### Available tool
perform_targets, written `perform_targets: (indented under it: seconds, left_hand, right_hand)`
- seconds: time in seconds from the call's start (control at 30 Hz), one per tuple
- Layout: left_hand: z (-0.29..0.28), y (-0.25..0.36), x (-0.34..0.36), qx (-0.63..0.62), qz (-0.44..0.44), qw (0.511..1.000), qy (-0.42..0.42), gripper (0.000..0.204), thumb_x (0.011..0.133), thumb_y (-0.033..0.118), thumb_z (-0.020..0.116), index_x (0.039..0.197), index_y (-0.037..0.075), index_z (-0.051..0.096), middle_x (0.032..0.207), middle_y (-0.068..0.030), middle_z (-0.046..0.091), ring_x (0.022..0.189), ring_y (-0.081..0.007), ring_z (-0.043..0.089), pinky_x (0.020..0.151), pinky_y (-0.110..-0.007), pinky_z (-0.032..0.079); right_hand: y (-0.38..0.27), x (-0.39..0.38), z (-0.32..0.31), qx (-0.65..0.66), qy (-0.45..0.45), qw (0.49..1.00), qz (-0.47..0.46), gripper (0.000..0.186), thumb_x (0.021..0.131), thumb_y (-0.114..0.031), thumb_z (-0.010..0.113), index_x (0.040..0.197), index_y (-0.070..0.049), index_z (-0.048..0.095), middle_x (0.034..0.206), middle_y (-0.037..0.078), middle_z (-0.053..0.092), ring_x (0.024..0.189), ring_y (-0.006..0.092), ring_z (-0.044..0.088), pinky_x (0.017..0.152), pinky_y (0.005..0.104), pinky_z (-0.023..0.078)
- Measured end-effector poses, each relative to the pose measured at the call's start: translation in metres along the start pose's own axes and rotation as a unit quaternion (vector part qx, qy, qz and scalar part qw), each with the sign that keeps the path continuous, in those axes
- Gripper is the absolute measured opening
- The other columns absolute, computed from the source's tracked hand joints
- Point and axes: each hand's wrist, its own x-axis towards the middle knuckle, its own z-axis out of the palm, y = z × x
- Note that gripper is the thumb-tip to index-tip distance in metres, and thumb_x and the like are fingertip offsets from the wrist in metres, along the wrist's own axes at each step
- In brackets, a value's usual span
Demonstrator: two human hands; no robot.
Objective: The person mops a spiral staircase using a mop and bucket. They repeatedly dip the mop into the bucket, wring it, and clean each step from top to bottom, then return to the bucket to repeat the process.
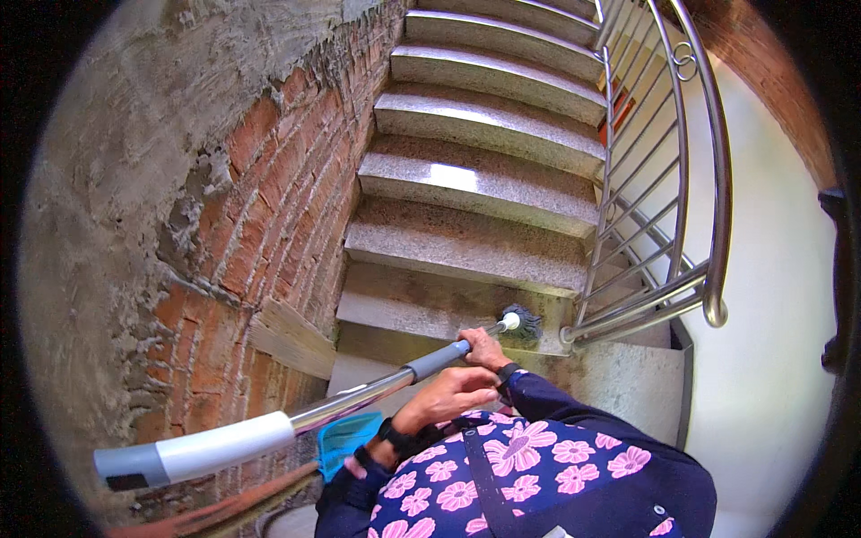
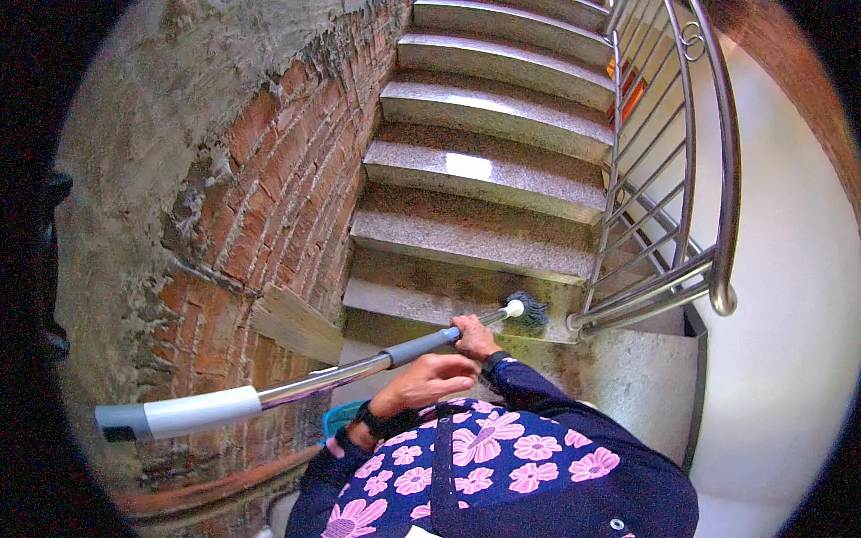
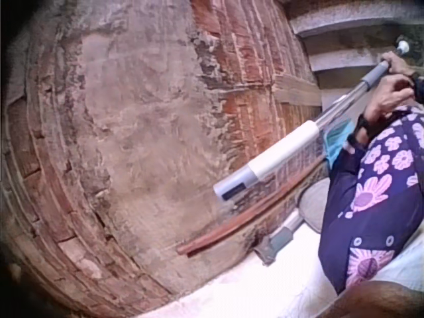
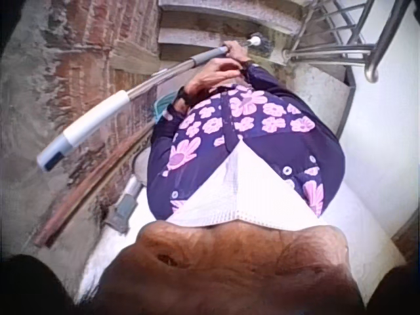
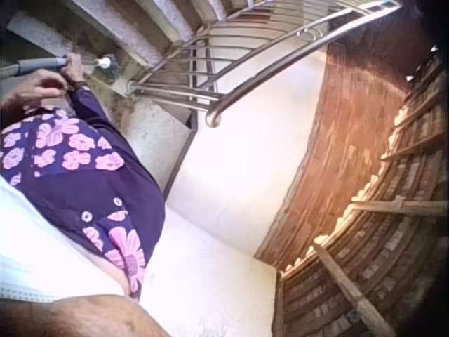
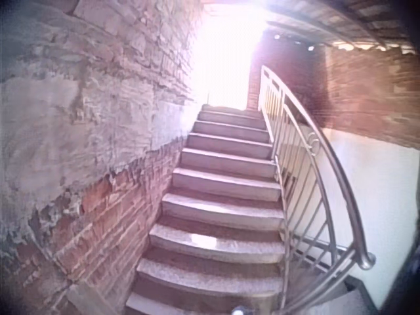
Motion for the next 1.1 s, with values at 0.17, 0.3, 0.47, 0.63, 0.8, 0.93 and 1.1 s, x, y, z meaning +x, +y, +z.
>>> perform_targets:
  seconds: [0.17, 0.3, 0.47, 0.63, 0.8, 0.93, 1.1]
  left_hand:
    - [-0.052, 0.017, -0.127, -0.005, -0.076, 0.975, 0.21, 0.041, 0.088, 0.018, 0.068, 0.123, 0.001, 0.055, 0.11, -0.0066, 0.064, 0.1, -0.0132, 0.059, 0.085, -0.026, 0.048]
    - [-0.073, 0.049, -0.211, 0.045, 0.177, 0.886, 0.426, 0.084, 0.078, 0.051, 0.071, 0.138, 0.003, 0.039, 0.129, -0.0109, 0.054, 0.112, -0.0169, 0.054, 0.088, -0.028, 0.044]
    - [-0.05, 0.087, -0.264, 0.026, 0.424, 0.645, 0.635, 0.091, 0.078, 0.067, 0.062, 0.135, 0.0, 0.039, 0.115, -0.0124, 0.057, 0.106, -0.0235, 0.057, 0.086, -0.03, 0.044]
    - [-0.054, 0.12, -0.271, -0.079, 0.525, 0.687, 0.496, 0.034, 0.095, 0.038, 0.057, 0.093, 0.006, 0.046, 0.062, 0.003, 0.037, 0.049, -0.0073, 0.036, 0.051, -0.022, 0.037]
    - [-0.063, 0.151, -0.264, -0.053, 0.488, 0.648, 0.582, 0.033, 0.089, 0.04, 0.058, 0.084, 0.008, 0.056, 0.057, 0.0017, 0.039, 0.046, -0.0079, 0.034, 0.046, -0.023, 0.03]
    - [-0.088, 0.144, -0.248, -0.01, 0.474, 0.653, 0.591, 0.03, 0.096, 0.034, 0.054, 0.081, 0.009, 0.046, 0.06, 0.0031, 0.036, 0.049, -0.0072, 0.035, 0.051, -0.022, 0.033]
    - [-0.109, 0.114, -0.185, -0.034, 0.407, 0.658, 0.633, 0.037, 0.095, 0.043, 0.049, 0.074, 0.013, 0.041, 0.057, 0.0035, 0.035, 0.047, -0.0063, 0.035, 0.047, -0.021, 0.03]
  right_hand:
    - [-0.021, 0.017, -0.01, 0.015, -0.021, 0.999, 0.045, 0.022, 0.075, -0.017, 0.064, 0.096, -0.013, 0.063, 0.096, 0.013, 0.063, 0.098, 0.0352, 0.057, 0.08, 0.0472, 0.049]
    - [-0.022, 0.021, 0.01, -0.022, -0.092, 0.995, 0.024, 0.022, 0.075, -0.02, 0.063, 0.096, -0.014, 0.064, 0.096, 0.015, 0.063, 0.098, 0.0365, 0.059, 0.077, 0.0505, 0.051]
    - [-0.034, 0.018, 0.044, -0.061, -0.143, 0.987, -0.038, 0.019, 0.069, -0.022, 0.069, 0.084, -0.009, 0.065, 0.083, 0.017, 0.066, 0.084, 0.0395, 0.064, 0.076, 0.0509, 0.052]
    - [-0.053, 0.016, 0.048, -0.04, -0.116, 0.989, -0.085, 0.024, 0.069, -0.025, 0.071, 0.083, -0.007, 0.064, 0.085, 0.018, 0.065, 0.087, 0.0395, 0.062, 0.08, 0.0494, 0.05]
    - [-0.073, 0.017, 0.056, 0.045, -0.108, 0.989, -0.095, 0.018, 0.069, -0.016, 0.061, 0.084, -0.006, 0.062, 0.089, 0.017, 0.063, 0.09, 0.0392, 0.058, 0.078, 0.0508, 0.05]
    - [-0.054, 0.027, 0.055, 0.047, -0.097, 0.991, -0.082, 0.015, 0.069, -0.013, 0.062, 0.084, -0.011, 0.061, 0.086, 0.013, 0.064, 0.09, 0.0366, 0.058, 0.072, 0.0499, 0.052]
    - [0.019, 0.034, 0.039, 0.05, -0.036, 0.997, -0.036, 0.017, 0.069, -0.012, 0.062, 0.086, -0.012, 0.058, 0.088, 0.01, 0.062, 0.09, 0.0333, 0.057, 0.071, 0.0488, 0.052]
